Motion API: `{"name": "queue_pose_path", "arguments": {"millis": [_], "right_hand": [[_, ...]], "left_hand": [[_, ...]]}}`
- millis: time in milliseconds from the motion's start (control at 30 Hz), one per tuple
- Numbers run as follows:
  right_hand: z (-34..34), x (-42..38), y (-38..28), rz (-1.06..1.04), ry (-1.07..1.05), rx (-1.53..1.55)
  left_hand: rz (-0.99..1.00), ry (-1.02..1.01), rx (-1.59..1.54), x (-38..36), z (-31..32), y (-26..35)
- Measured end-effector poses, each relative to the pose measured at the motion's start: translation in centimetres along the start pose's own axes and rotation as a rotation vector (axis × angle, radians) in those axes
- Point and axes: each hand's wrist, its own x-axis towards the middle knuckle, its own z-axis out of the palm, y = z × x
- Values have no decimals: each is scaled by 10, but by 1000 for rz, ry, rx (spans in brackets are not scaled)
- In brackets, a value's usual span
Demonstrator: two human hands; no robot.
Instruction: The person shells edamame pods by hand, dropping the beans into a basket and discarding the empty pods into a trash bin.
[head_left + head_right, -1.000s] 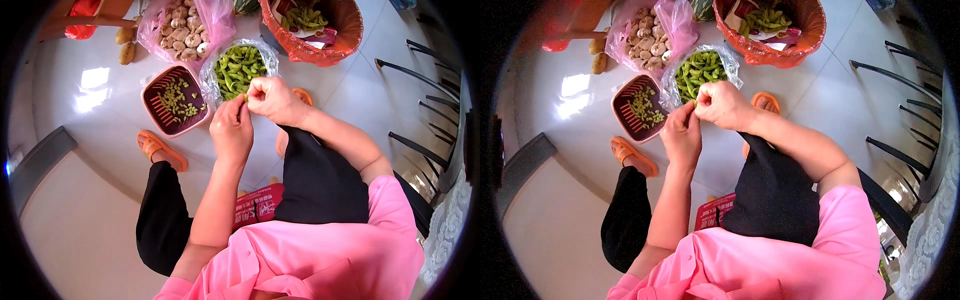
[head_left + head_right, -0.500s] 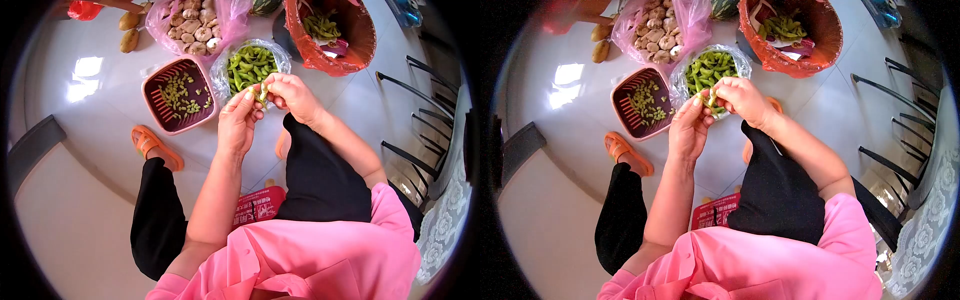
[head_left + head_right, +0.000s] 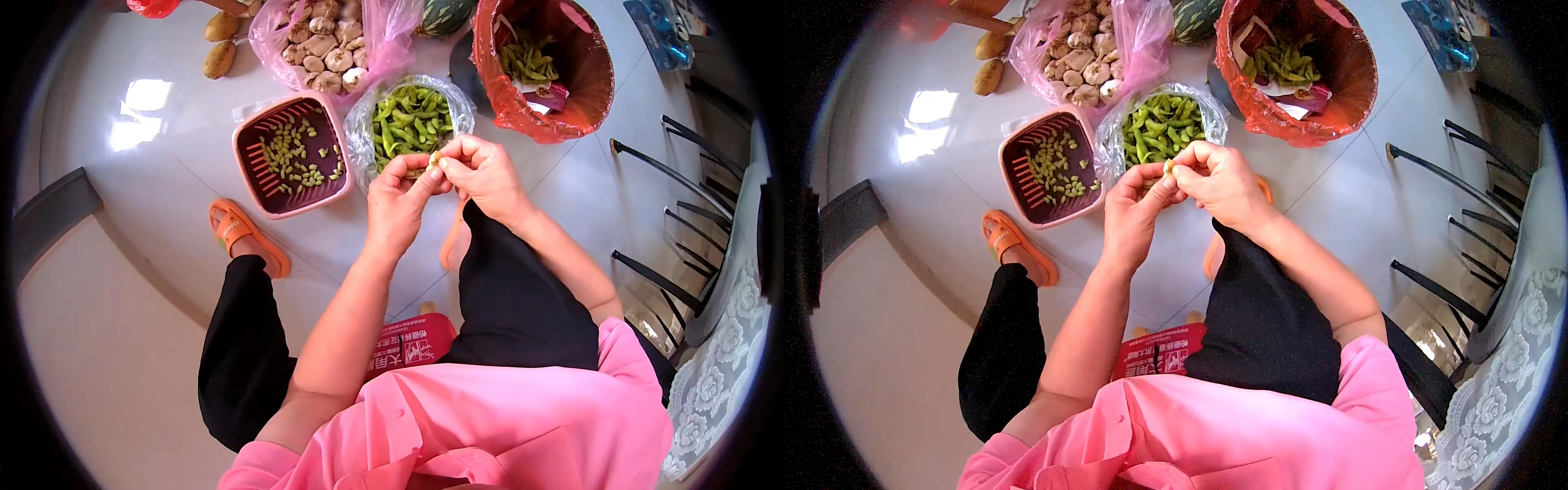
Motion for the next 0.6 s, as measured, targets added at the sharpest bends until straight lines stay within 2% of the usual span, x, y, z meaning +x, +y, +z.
{"name": "queue_pose_path", "arguments": {"millis": [133, 233, 300, 533, 600], "right_hand": [[-11, -1, -3, 81, -90, 64], [-11, -4, -3, 66, -96, 116], [-10, -4, -5, 30, -83, 32], [-3, -6, -6, -7, -17, -5], [-2, -6, 0, -115, 35, -85]], "left_hand": [[-61, -79, -22, 4, -14, -2], [-162, -117, -191, 3, -18, -2], [-217, -116, -294, 4, -20, -6], [-202, -115, -299, 7, -14, 1], [-199, -41, -296, 5, -9, 5]]}}
